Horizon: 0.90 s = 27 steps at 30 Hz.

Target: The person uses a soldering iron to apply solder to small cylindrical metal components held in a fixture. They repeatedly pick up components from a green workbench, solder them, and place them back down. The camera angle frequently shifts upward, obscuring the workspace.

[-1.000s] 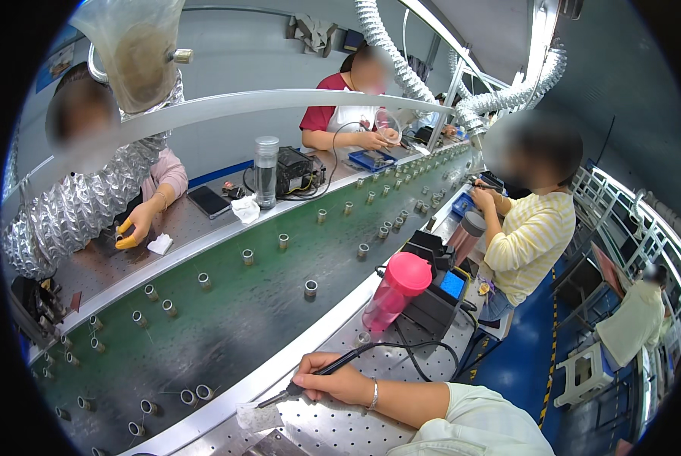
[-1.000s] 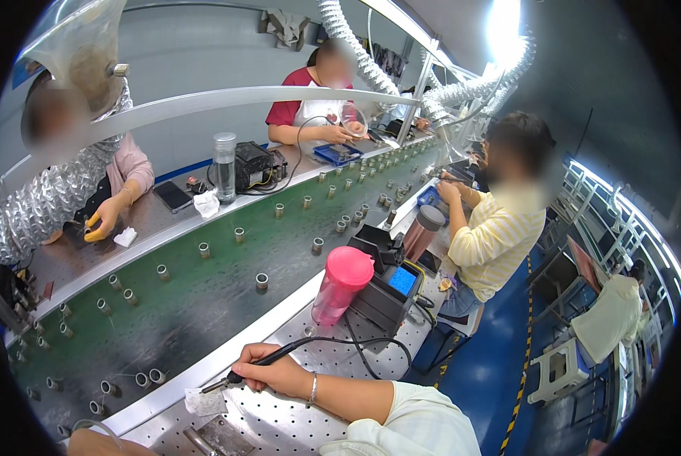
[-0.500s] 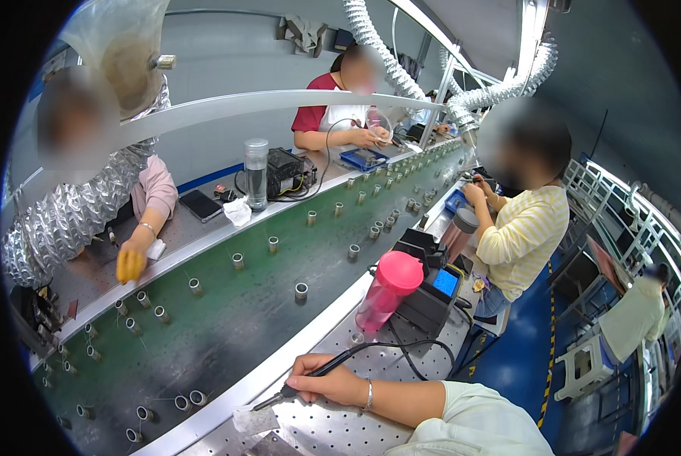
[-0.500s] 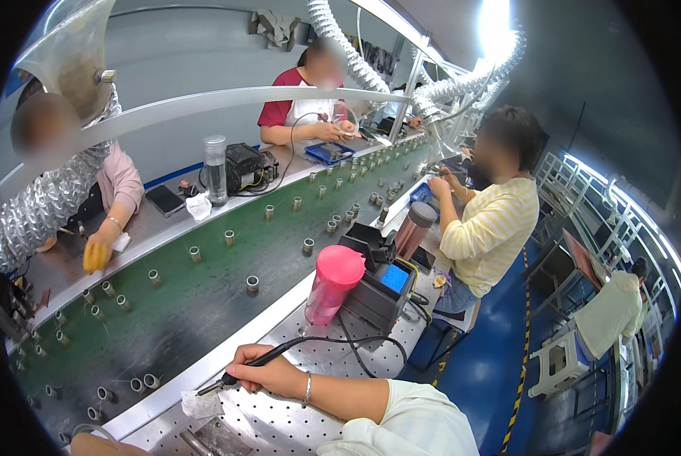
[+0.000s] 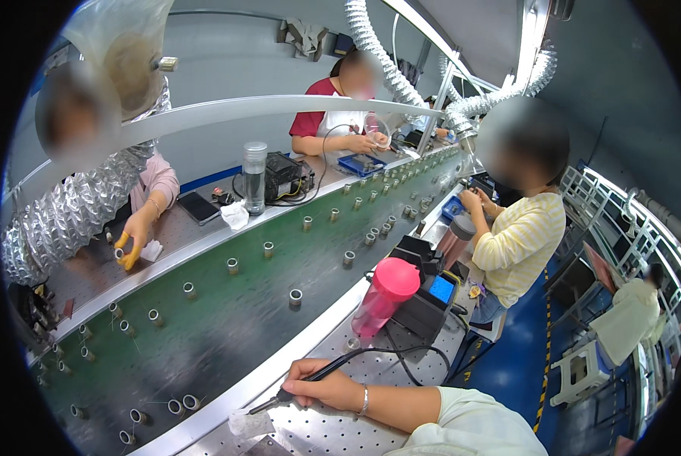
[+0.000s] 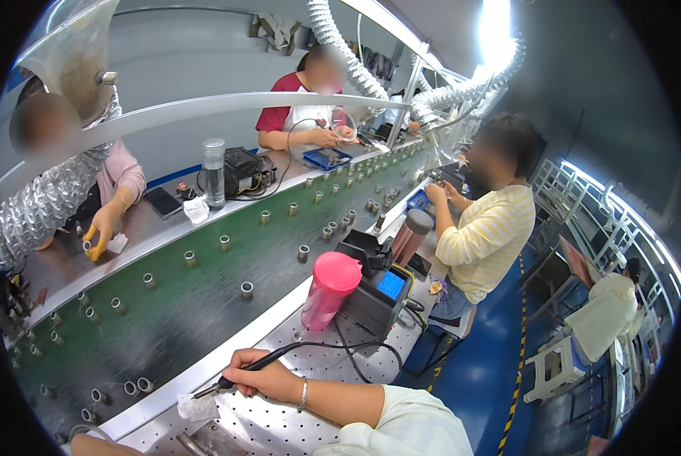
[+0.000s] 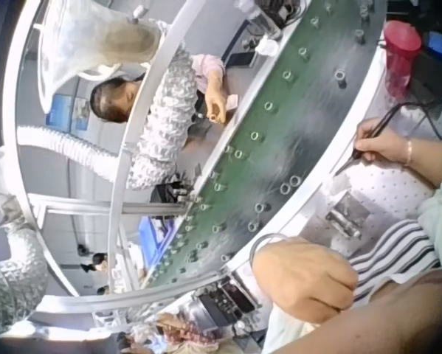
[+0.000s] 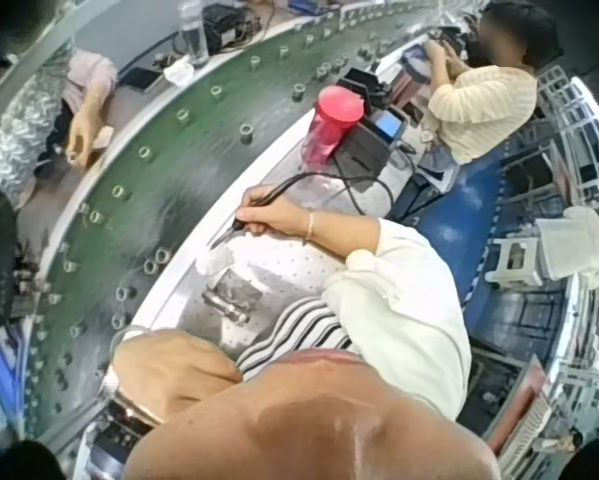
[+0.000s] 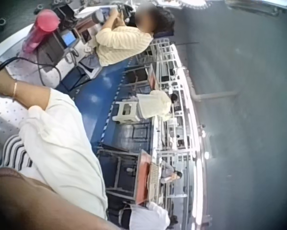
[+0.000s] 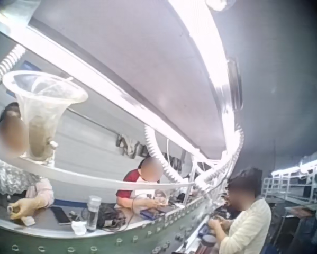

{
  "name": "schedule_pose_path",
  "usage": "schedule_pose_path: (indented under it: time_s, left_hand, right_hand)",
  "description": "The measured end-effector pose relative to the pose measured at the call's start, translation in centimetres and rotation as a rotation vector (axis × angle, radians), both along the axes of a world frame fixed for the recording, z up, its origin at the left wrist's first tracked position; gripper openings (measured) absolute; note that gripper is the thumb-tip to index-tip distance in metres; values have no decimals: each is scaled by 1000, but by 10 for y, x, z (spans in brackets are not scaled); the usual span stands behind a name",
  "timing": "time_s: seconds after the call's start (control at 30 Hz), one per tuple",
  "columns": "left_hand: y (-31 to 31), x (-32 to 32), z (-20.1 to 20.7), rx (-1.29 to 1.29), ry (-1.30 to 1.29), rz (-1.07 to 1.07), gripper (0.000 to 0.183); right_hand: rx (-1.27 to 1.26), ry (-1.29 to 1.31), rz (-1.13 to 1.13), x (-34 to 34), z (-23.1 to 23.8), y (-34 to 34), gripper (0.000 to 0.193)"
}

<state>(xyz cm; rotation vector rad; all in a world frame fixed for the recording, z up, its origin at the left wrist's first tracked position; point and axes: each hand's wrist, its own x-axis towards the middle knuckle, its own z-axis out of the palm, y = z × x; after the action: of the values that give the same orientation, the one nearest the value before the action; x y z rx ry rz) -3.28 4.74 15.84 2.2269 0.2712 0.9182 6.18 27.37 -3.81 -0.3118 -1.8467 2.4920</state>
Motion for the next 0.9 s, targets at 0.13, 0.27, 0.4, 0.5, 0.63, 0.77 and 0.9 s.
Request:
schedule_pose_path:
  time_s: [0.13, 0.27, 0.4, 0.5, 0.63, 0.77, 0.9]
  left_hand:
    - [7, 1, 12, -21, -8, 90, 23]
    - [11, 1, 15, -90, 12, 129, 28]
    - [19, -1, 14, -69, 14, 149, 28]
    - [22, -1, 14, -95, 19, 190, 27]
    - [18, -3, 15, -119, 83, 227, 25]
    - [6, 0, 0, -42, 105, 319, 19]
    - [5, 0, -9, 46, 232, 557, 14]
  right_hand:
    - [-27, -29, 31, 0, 2, -1, 16]
    - [-19, -25, 36, 1, 3, 1, 17]
    - [-33, -38, 27, 3, 4, 4, 17]
    - [-36, -22, 32, 3, 3, 6, 16]
    - [18, -59, 37, -2, 7, 3, 15]
    - [-9, -24, -18, -3, 11, -4, 14]
    - [-34, 3, -147, 7, 9, -1, 12]
